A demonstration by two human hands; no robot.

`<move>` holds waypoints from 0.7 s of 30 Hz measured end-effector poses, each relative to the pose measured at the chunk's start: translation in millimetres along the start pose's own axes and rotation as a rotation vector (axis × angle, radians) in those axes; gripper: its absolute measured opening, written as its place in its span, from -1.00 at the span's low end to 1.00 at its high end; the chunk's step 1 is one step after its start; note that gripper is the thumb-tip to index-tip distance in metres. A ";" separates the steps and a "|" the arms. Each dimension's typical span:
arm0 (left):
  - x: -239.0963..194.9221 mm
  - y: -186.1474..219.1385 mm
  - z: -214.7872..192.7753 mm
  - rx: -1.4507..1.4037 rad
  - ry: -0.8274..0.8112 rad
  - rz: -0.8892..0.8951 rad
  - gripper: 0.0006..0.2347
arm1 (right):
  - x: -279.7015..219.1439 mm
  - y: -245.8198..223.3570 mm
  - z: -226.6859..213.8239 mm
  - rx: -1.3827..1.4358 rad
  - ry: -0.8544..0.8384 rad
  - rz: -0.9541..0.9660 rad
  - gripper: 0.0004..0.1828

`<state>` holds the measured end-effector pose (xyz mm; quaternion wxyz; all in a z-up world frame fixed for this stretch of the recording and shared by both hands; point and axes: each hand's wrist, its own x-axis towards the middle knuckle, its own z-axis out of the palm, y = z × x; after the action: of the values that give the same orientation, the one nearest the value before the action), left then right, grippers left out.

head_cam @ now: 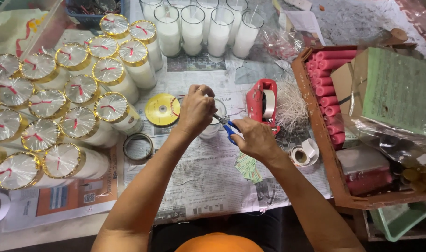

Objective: Applying decorative labels to glass candle containers and trimming them with scissors.

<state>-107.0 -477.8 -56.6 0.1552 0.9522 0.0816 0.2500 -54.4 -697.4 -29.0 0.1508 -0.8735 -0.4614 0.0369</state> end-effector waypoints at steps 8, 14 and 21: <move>24.0 -3.1 -107.8 -0.433 0.255 0.051 -0.85 | -1.9 28.4 -4.4 0.160 0.137 0.055 -0.62; -90.9 -15.5 -175.8 -0.693 -0.043 -0.226 -0.88 | 1.4 43.4 64.9 0.278 0.152 0.362 -0.64; -266.6 -57.2 -184.8 -0.600 -0.584 -1.090 -0.78 | 21.5 36.5 147.1 0.114 -0.115 0.500 -0.82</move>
<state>-433.8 -439.2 -43.2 0.5313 0.7194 0.4313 -0.1190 -43.1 -665.3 -178.3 0.1594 -0.9471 -0.2360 0.1483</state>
